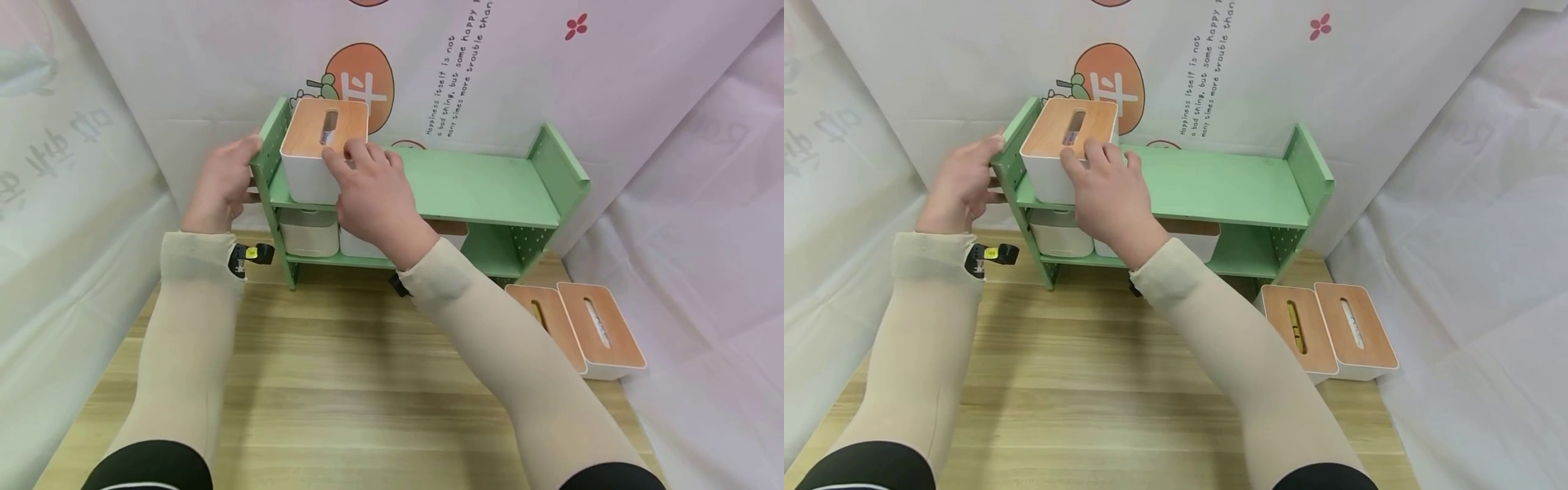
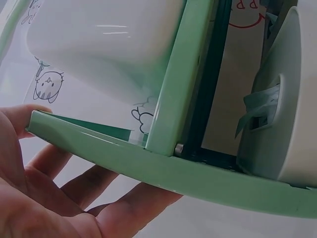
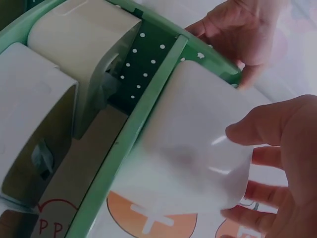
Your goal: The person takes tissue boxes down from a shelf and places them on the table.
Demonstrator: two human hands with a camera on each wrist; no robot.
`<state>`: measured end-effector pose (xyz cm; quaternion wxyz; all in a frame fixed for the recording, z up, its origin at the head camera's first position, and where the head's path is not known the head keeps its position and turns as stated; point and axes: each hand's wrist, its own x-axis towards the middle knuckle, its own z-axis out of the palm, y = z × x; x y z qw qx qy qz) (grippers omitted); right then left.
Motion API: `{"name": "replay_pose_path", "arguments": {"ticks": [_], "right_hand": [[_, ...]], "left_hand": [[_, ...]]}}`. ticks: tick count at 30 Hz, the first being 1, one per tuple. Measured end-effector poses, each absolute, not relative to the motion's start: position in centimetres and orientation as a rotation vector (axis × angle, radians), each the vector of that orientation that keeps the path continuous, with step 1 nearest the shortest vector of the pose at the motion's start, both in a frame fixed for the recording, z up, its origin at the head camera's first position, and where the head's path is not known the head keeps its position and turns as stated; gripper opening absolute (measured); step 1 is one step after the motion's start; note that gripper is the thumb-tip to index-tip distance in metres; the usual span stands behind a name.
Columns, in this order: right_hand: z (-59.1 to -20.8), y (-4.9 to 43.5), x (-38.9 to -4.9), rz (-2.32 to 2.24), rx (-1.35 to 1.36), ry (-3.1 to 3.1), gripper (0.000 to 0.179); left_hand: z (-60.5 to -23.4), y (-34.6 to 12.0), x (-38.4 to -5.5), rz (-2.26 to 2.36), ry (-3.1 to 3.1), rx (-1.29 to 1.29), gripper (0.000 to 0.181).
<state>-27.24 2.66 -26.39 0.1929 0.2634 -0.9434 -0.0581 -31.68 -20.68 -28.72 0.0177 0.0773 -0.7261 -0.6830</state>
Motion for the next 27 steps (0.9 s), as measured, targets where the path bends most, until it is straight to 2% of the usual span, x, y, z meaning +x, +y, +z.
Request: {"name": "replay_pose_path", "arguments": {"ticks": [11,21,27], "right_hand": [[-26.6,1.6,-27.1,-0.24,0.859,-2.57,0.061],[-26.5,2.4,-25.9,-0.195,0.737,-2.562,0.044],[-27.1,2.4,-25.9,-0.176,0.781,-2.466,0.052]], "left_hand": [[-28.9,-20.6,-31.7,-2.111,-2.261,0.236,0.058],[-28.8,-20.4,-31.5,-2.115,-2.265,0.212,0.059],[-28.9,-20.5,-31.6,-2.119,-2.265,0.215,0.059]]}}
